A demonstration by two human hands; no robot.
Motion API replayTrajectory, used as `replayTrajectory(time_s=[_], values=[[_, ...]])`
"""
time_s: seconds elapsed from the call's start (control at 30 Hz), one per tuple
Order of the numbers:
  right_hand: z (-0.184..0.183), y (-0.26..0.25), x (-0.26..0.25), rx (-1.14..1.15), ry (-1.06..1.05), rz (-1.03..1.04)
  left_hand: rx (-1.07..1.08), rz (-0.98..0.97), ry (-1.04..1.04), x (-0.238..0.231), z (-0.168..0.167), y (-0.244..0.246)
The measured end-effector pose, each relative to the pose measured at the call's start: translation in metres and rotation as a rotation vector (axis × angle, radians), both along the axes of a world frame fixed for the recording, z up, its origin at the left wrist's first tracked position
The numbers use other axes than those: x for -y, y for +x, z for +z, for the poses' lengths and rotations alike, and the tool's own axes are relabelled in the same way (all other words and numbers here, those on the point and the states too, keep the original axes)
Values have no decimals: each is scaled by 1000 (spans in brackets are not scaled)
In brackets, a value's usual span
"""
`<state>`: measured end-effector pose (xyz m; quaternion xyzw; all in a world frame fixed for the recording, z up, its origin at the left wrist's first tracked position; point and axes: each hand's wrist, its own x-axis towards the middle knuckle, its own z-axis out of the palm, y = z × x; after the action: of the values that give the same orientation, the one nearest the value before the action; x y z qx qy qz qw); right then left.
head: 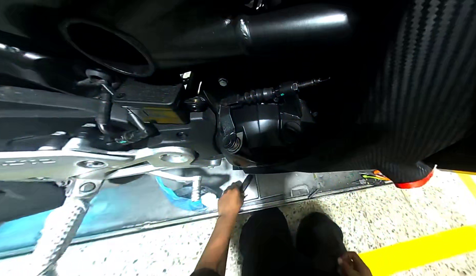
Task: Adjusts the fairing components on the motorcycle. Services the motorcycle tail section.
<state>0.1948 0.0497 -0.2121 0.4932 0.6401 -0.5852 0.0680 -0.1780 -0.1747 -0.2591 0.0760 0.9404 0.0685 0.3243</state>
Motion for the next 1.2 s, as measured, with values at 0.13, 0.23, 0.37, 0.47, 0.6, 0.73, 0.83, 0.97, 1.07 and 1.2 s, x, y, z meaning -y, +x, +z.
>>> replayTrajectory(time_s=[0.13, 0.23, 0.37, 0.47, 0.6, 0.73, 0.83, 0.97, 1.07, 1.2], values=[[8, -23, 9, -89, -25, 8, 44, -5, -26, 5, -11, -7], [6, -26, 13, -215, 17, 14, 48, -12, -3, 10, -16, -8], [28, -32, 17, -290, -21, -12, -335, -124, 179, 14, 21, 39], [57, -46, 19, -431, -32, -25, -1058, -472, 569, 10, 50, 84], [108, -62, 17, -693, -84, 61, -1346, -724, 837, -13, 115, 125], [145, -63, 16, -793, -74, 101, -1386, -865, 926, -33, 156, 142], [157, -57, 11, -845, -62, -6, -1290, -691, 1017, -48, 179, 156], [159, -52, 7, -1013, -292, -323, -485, -156, 1225, -72, 230, 194], [155, -51, 22, -1036, -306, -257, -149, -238, 1170, -88, 237, 215], [149, -47, 5, -1027, 115, -39, -391, -576, 847, -92, 249, 198]])
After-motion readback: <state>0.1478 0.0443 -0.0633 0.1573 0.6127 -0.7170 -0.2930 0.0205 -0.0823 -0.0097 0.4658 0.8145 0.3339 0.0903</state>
